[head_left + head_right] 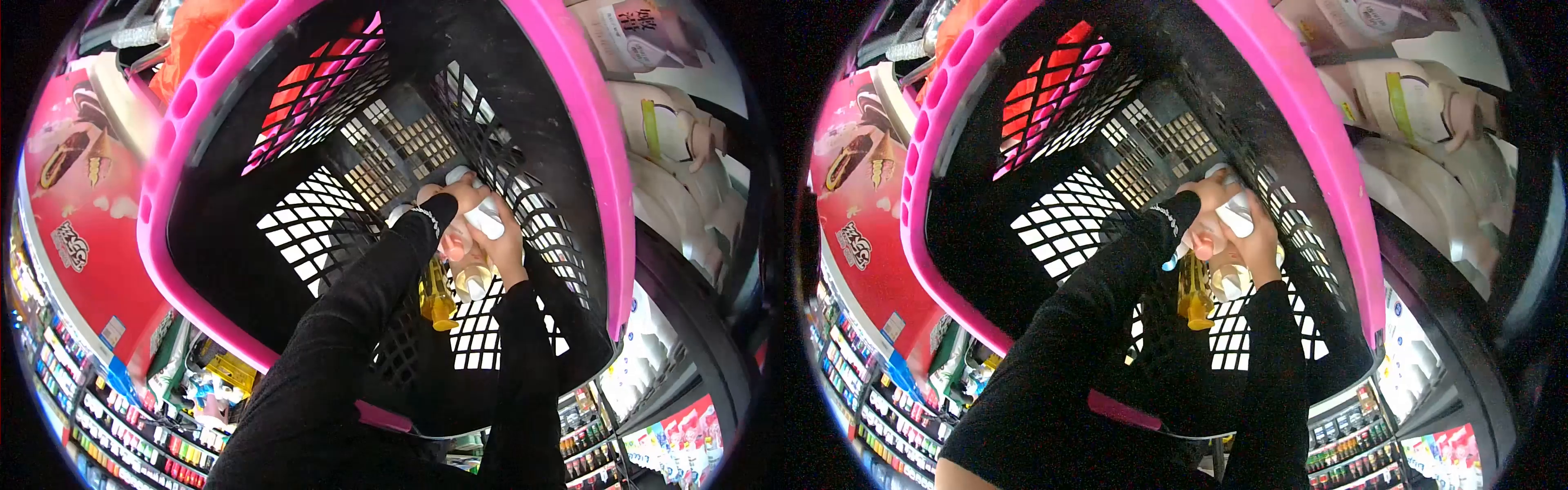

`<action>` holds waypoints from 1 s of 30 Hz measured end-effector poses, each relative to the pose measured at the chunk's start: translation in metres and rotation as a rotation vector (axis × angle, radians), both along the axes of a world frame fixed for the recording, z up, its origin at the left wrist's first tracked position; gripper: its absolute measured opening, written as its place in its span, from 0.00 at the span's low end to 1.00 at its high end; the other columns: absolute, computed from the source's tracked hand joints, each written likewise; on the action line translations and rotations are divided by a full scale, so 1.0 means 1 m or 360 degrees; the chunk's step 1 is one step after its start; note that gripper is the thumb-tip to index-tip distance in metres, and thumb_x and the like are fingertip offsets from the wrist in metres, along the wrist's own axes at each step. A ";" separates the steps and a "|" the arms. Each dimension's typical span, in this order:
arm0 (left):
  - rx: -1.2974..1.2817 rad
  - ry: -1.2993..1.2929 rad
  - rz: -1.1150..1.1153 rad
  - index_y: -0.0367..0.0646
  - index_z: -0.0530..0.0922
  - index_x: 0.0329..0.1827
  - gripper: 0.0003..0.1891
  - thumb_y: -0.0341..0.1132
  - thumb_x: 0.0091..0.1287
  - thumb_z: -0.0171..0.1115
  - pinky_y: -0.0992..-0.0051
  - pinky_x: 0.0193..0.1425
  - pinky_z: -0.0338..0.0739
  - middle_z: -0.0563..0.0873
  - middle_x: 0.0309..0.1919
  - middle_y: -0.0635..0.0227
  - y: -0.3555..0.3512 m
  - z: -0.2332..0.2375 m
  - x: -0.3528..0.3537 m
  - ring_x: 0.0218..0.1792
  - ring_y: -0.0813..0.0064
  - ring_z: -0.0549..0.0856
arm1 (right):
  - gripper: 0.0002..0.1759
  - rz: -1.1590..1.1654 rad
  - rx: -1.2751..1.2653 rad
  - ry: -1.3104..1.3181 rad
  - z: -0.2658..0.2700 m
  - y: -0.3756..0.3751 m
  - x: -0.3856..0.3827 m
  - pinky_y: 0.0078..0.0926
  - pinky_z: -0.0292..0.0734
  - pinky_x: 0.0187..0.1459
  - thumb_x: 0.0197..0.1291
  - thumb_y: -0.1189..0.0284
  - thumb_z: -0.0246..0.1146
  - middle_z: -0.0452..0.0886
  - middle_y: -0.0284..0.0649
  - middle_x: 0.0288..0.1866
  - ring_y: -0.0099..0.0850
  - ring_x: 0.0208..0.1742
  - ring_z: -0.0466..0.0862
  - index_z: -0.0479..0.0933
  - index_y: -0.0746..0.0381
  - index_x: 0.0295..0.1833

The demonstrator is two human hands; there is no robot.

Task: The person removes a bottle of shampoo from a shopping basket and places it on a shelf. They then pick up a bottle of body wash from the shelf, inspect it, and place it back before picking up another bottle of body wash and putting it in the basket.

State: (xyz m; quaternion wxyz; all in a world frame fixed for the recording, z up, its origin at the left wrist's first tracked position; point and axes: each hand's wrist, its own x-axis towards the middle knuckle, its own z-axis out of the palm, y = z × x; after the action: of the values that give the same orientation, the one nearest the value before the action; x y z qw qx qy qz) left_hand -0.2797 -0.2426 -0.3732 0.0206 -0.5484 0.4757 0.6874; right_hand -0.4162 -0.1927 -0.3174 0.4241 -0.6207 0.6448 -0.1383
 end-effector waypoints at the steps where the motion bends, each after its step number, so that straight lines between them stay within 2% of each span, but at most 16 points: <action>1: 0.0033 -0.0022 0.0033 0.41 0.58 0.65 0.35 0.57 0.60 0.41 0.73 0.64 0.58 0.68 0.59 0.50 -0.003 0.007 0.001 0.61 0.58 0.67 | 0.38 -0.0003 0.0048 0.0055 0.004 -0.002 0.001 0.28 0.71 0.48 0.38 0.68 0.70 0.77 0.50 0.47 0.36 0.47 0.78 0.66 0.67 0.58; 4: 0.0001 0.0001 0.0111 0.42 0.64 0.62 0.29 0.52 0.63 0.41 0.73 0.64 0.58 0.70 0.57 0.51 -0.005 0.011 0.001 0.60 0.57 0.68 | 0.38 -0.0037 0.0080 0.0091 0.017 -0.002 0.001 0.28 0.72 0.47 0.37 0.67 0.70 0.78 0.50 0.45 0.36 0.45 0.79 0.66 0.67 0.57; 6: 0.0099 0.0305 0.0269 0.41 0.67 0.60 0.29 0.50 0.60 0.43 0.72 0.62 0.62 0.72 0.57 0.54 -0.006 0.012 0.003 0.58 0.58 0.71 | 0.38 -0.0045 0.0124 0.0078 0.032 -0.002 -0.001 0.28 0.72 0.47 0.37 0.67 0.70 0.77 0.50 0.45 0.36 0.46 0.79 0.66 0.67 0.57; 8: 0.0043 0.0266 0.0127 0.45 0.70 0.58 0.24 0.46 0.62 0.41 0.72 0.60 0.64 0.74 0.55 0.57 -0.008 0.019 0.006 0.56 0.59 0.72 | 0.39 -0.0034 0.0024 0.0187 0.048 0.001 0.000 0.27 0.72 0.47 0.37 0.67 0.70 0.77 0.50 0.45 0.36 0.45 0.79 0.66 0.67 0.58; 10: -0.0361 0.0422 -0.0056 0.46 0.71 0.57 0.22 0.41 0.61 0.42 0.73 0.59 0.65 0.75 0.54 0.57 -0.009 0.039 0.017 0.55 0.59 0.73 | 0.39 -0.0043 0.0058 0.0207 0.065 0.004 0.000 0.26 0.72 0.48 0.37 0.68 0.70 0.77 0.49 0.46 0.33 0.45 0.79 0.65 0.69 0.58; 11: -0.0653 0.0433 -0.0299 0.46 0.70 0.57 0.23 0.34 0.56 0.47 0.71 0.57 0.67 0.76 0.51 0.56 -0.012 0.049 0.021 0.54 0.59 0.75 | 0.39 -0.0105 0.0027 0.0080 0.074 0.009 -0.001 0.25 0.72 0.48 0.37 0.68 0.70 0.77 0.48 0.46 0.32 0.46 0.78 0.65 0.70 0.58; 14: -0.0400 0.0505 -0.0463 0.40 0.63 0.62 0.28 0.37 0.56 0.53 0.73 0.57 0.69 0.71 0.56 0.54 -0.011 0.085 0.029 0.54 0.62 0.74 | 0.40 -0.0201 -0.0008 -0.0058 0.108 0.017 -0.001 0.23 0.71 0.49 0.36 0.71 0.71 0.77 0.47 0.47 0.28 0.47 0.77 0.64 0.73 0.58; 15: -0.0505 0.0757 -0.0400 0.42 0.61 0.62 0.35 0.38 0.47 0.61 0.71 0.53 0.72 0.74 0.51 0.53 -0.006 0.084 0.031 0.51 0.59 0.76 | 0.40 -0.0192 -0.0026 -0.0067 0.122 0.018 -0.001 0.23 0.71 0.49 0.36 0.72 0.71 0.77 0.47 0.47 0.27 0.47 0.77 0.64 0.73 0.58; 16: -0.0330 0.0302 -0.0713 0.44 0.61 0.62 0.41 0.41 0.40 0.66 0.68 0.53 0.72 0.76 0.49 0.53 -0.012 0.133 0.041 0.50 0.57 0.77 | 0.40 -0.0182 -0.0043 -0.0075 0.136 0.020 -0.001 0.23 0.70 0.50 0.37 0.72 0.71 0.77 0.47 0.48 0.27 0.48 0.76 0.64 0.73 0.58; 18: -0.0839 -0.0206 -0.0873 0.45 0.63 0.60 0.44 0.45 0.34 0.70 0.64 0.53 0.70 0.76 0.47 0.53 -0.006 0.175 0.038 0.52 0.55 0.75 | 0.38 -0.0298 0.0047 -0.0331 0.167 0.024 -0.001 0.23 0.69 0.51 0.38 0.75 0.70 0.76 0.44 0.49 0.25 0.49 0.75 0.64 0.72 0.58; 19: -0.0852 -0.0204 -0.0872 0.45 0.63 0.60 0.44 0.45 0.34 0.70 0.64 0.53 0.70 0.76 0.47 0.53 -0.003 0.178 0.039 0.52 0.55 0.75 | 0.39 -0.0372 0.0083 -0.0409 0.185 0.027 0.000 0.23 0.70 0.50 0.38 0.73 0.71 0.76 0.45 0.48 0.26 0.48 0.76 0.64 0.72 0.58; 21: -0.1293 0.0340 -0.0596 0.44 0.63 0.59 0.46 0.44 0.33 0.74 0.59 0.54 0.68 0.75 0.49 0.51 0.010 0.179 0.039 0.49 0.50 0.75 | 0.39 -0.0429 0.0159 -0.0475 0.220 0.034 -0.001 0.23 0.69 0.51 0.38 0.73 0.71 0.77 0.45 0.48 0.26 0.48 0.76 0.64 0.71 0.58; 22: -0.1295 0.0345 -0.0592 0.44 0.63 0.59 0.46 0.44 0.33 0.74 0.59 0.54 0.68 0.75 0.49 0.51 0.012 0.185 0.038 0.49 0.50 0.75 | 0.38 -0.0390 0.0178 -0.0443 0.240 0.037 0.000 0.23 0.69 0.51 0.38 0.73 0.71 0.76 0.44 0.48 0.27 0.49 0.76 0.65 0.70 0.58; 25: -0.1154 0.1187 -0.0616 0.40 0.65 0.57 0.46 0.42 0.29 0.76 0.63 0.52 0.68 0.75 0.46 0.52 0.015 0.220 0.041 0.49 0.53 0.74 | 0.38 -0.0367 0.0244 -0.0471 0.287 0.057 -0.004 0.24 0.68 0.52 0.37 0.74 0.71 0.77 0.43 0.48 0.26 0.49 0.75 0.66 0.69 0.58; 28: -0.1130 0.1161 -0.0737 0.41 0.71 0.47 0.36 0.41 0.30 0.75 0.61 0.48 0.69 0.76 0.41 0.55 0.035 0.270 0.046 0.45 0.54 0.75 | 0.40 -0.0379 0.0262 -0.0498 0.333 0.078 -0.004 0.26 0.69 0.52 0.32 0.73 0.71 0.77 0.43 0.48 0.29 0.49 0.76 0.67 0.68 0.57; 30: -0.1282 0.1259 -0.0556 0.41 0.72 0.43 0.33 0.41 0.31 0.74 0.61 0.45 0.69 0.76 0.38 0.57 0.054 0.304 0.051 0.42 0.54 0.75 | 0.40 -0.0291 0.0279 -0.0384 0.364 0.090 -0.006 0.26 0.69 0.51 0.30 0.69 0.72 0.77 0.44 0.47 0.31 0.48 0.77 0.68 0.67 0.56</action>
State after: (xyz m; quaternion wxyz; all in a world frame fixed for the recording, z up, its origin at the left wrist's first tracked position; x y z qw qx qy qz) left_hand -0.2289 -0.1884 -0.0689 -0.2551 -0.1286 0.7541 0.5913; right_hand -0.4218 -0.1024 0.0470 0.5366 -0.4990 0.6526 -0.1932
